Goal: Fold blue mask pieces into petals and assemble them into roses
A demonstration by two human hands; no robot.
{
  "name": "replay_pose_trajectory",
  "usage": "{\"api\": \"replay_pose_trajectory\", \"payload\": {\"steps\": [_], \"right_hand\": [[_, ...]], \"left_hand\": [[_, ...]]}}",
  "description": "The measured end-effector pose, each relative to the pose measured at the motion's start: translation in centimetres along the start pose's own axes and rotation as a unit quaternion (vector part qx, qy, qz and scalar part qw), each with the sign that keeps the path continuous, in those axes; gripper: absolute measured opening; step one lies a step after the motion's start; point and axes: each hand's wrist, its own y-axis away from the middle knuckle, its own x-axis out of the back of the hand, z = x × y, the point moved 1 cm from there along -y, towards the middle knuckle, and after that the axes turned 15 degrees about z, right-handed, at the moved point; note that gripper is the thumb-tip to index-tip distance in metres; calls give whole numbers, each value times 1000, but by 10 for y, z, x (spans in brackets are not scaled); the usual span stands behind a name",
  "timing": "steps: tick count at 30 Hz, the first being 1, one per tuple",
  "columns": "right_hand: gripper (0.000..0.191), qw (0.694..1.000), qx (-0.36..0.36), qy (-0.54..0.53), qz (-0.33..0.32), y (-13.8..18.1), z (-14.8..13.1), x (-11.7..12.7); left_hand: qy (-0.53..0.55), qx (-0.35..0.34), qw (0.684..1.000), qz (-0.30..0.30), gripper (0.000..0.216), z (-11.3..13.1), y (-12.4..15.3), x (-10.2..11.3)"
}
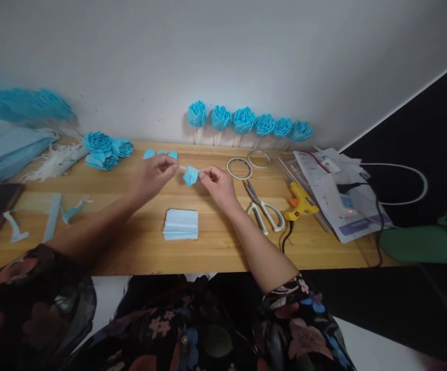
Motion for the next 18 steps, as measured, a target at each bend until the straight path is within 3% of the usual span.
{"api": "replay_pose_trajectory", "payload": {"steps": [2,5,8,11,15,18], "right_hand": [[20,999,-35,-39,3,-2,3,1],[21,994,-69,-82,-2,-3,3,0],[24,991,-85,-100,-9,-1,-1,-1],[27,989,-99,-108,-12,-1,-4,-1],[28,987,-120,-108,-19,0,-6,-2],[26,985,-122,-113,-36,1,-7,-3]], "left_hand": [[-33,-2,999,15,16,5,-10,27],[-117,-25,993,10,15,5,-12,87],[-192,-34,981,6,16,-14,9,153],[-238,-27,971,-20,21,-48,44,203],[-238,-39,970,-26,31,-84,80,235],[-260,-52,964,-1,32,-81,82,232]]}}
